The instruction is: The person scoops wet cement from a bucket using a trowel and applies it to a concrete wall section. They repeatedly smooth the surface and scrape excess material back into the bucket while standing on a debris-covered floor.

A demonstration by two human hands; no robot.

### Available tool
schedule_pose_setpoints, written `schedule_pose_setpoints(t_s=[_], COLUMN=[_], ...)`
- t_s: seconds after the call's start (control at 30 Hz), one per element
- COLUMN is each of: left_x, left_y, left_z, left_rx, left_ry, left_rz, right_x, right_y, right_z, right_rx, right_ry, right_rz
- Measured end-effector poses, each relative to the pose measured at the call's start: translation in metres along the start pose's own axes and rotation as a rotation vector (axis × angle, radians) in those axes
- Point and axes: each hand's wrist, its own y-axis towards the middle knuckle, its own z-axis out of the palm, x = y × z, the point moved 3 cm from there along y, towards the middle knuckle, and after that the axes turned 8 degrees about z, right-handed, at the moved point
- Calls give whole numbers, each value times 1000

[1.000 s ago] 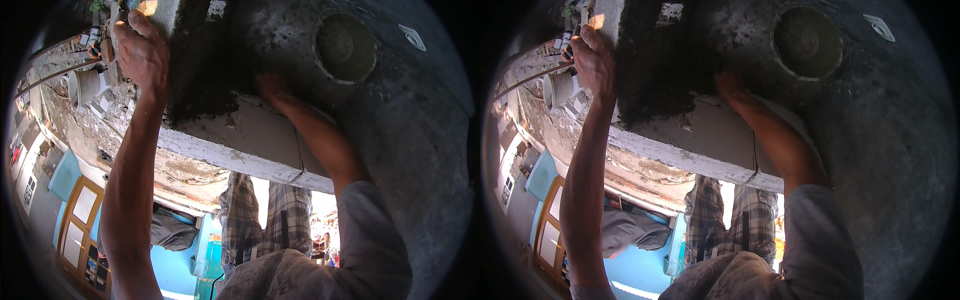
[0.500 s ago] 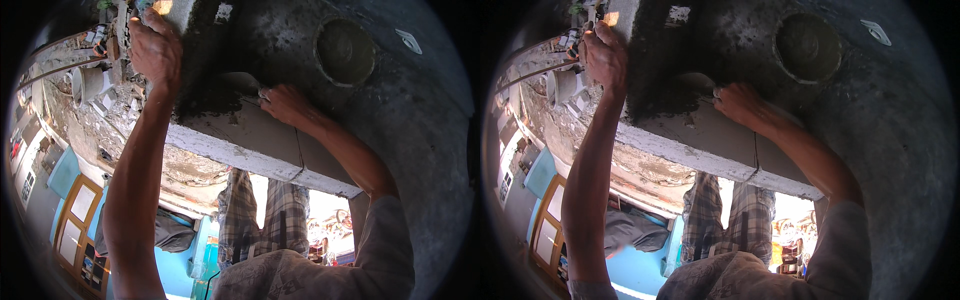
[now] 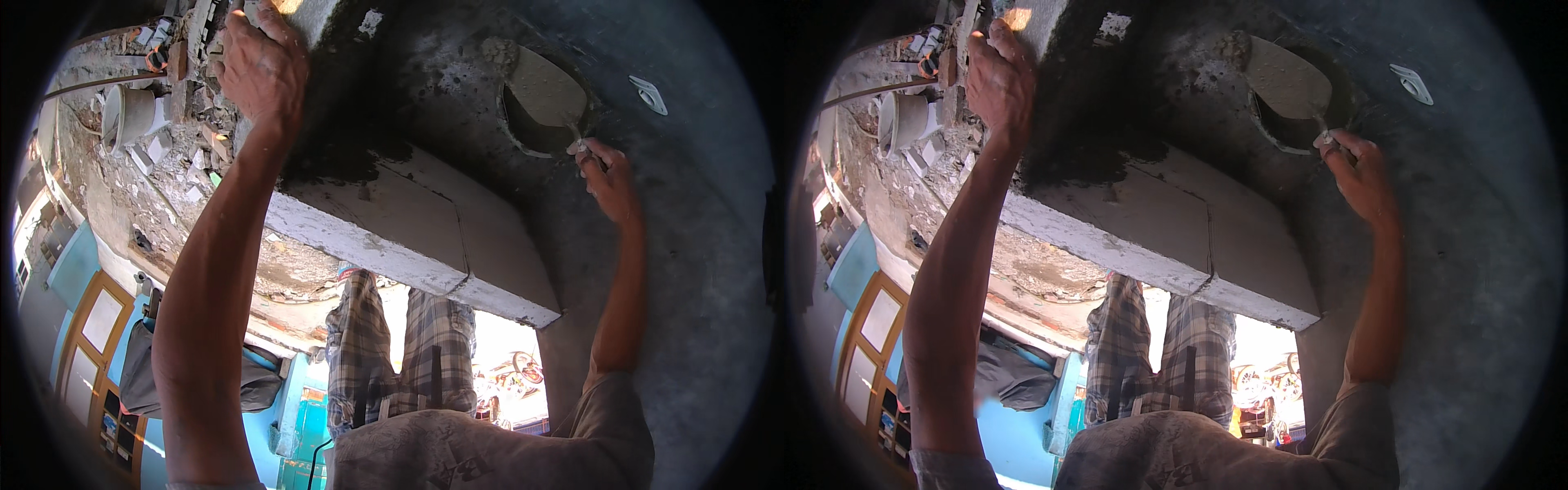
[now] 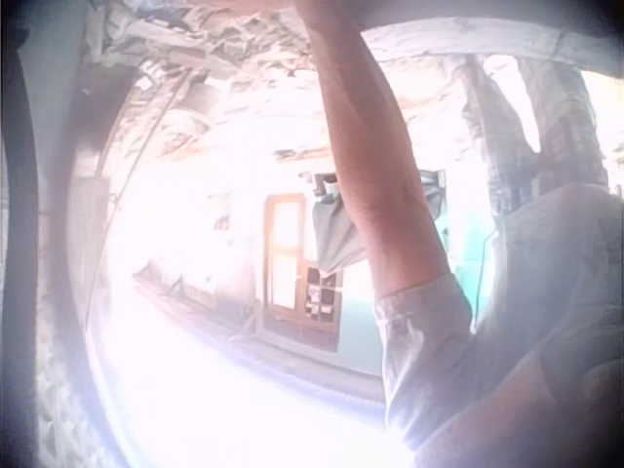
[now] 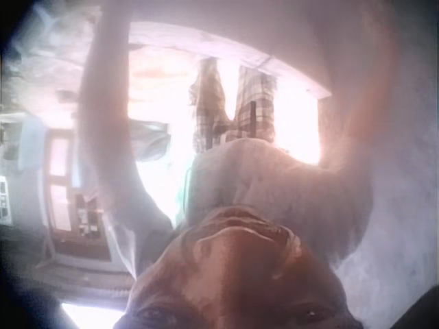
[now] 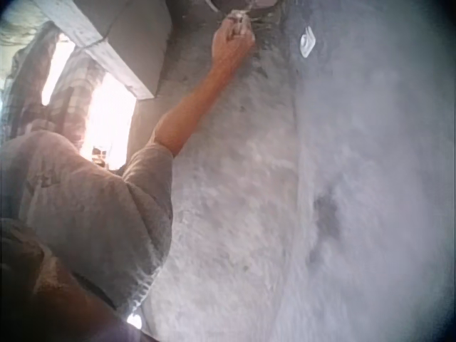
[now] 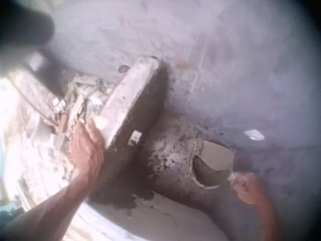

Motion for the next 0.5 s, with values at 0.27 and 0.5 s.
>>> schedule_pose_setpoints(t_s=[0.27, 0.5], left_x=[1, 2], left_y=[3, 2], left_z=[-3, 1], left_rx=[9, 9], left_ry=[-25, -58], left_rz=[7, 15], right_x=[-67, -31], right_y=[-2, 97], right_z=[61, 238], right_rx=[-625, -187], right_ry=[-494, -191], right_rz=[229, -84])
